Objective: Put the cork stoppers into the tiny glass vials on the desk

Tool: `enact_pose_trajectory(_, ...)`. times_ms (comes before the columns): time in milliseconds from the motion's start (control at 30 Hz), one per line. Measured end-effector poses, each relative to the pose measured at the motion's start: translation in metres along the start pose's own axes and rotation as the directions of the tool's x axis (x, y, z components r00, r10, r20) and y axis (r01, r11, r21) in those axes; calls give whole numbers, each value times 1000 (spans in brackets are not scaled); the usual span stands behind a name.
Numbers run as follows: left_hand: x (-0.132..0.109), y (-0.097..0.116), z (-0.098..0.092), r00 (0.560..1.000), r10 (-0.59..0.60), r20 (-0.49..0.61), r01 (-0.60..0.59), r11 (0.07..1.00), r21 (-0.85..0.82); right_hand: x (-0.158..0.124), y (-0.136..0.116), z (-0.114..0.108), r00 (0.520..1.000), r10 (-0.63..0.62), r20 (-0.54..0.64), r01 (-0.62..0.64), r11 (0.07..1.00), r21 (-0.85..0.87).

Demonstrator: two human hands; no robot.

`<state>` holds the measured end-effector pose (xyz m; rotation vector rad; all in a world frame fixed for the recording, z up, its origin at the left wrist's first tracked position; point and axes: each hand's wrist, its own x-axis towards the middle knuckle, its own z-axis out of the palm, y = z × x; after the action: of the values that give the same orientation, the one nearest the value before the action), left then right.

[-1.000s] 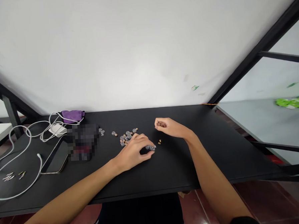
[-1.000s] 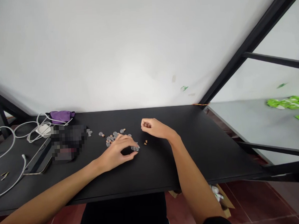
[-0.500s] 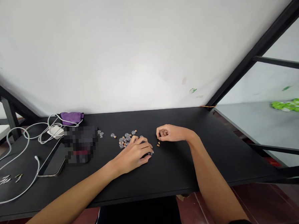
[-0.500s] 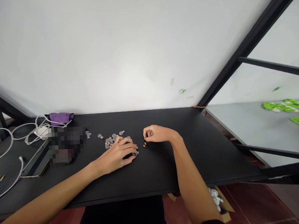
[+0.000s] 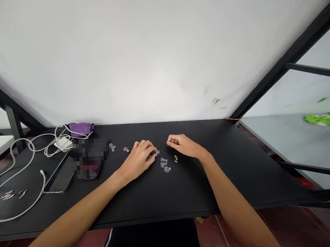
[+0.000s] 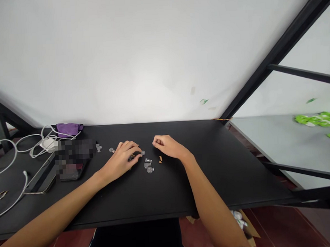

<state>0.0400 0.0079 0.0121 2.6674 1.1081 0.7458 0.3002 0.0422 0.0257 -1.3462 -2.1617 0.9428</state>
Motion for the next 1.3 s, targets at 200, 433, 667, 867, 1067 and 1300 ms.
enact_pose_trajectory(200, 5, 7, 6, 1000, 0, 29, -1, 999, 49, 6, -4, 17, 998, -56, -32, 57, 998, 20)
enact_pose_trajectory(433, 3, 4, 3, 998, -63, -26, 63, 998, -8, 6, -12, 20, 987, -160, 5, 160, 987, 23)
enact_pose_trajectory(667, 3, 4, 2, 979, -154, -133, 144, 986, -80, 8, -12, 25, 980, -190, 64, 190, 982, 4)
enact_pose_trajectory(867, 0, 2, 5, 969, -193, -152, 169, 974, -153, 10, -16, 23, 987, -134, -88, 156, 934, 321)
enact_pose_trajectory(1067, 1, 6, 7, 925, -289, -246, 180, 904, -388, 9, -22, 27, 992, -56, -109, 107, 829, 549)
enact_pose_trajectory(1300, 2, 12, 4, 902, -265, -340, 74, 872, -484, 8, -25, 35, 994, -104, -42, 109, 800, 591)
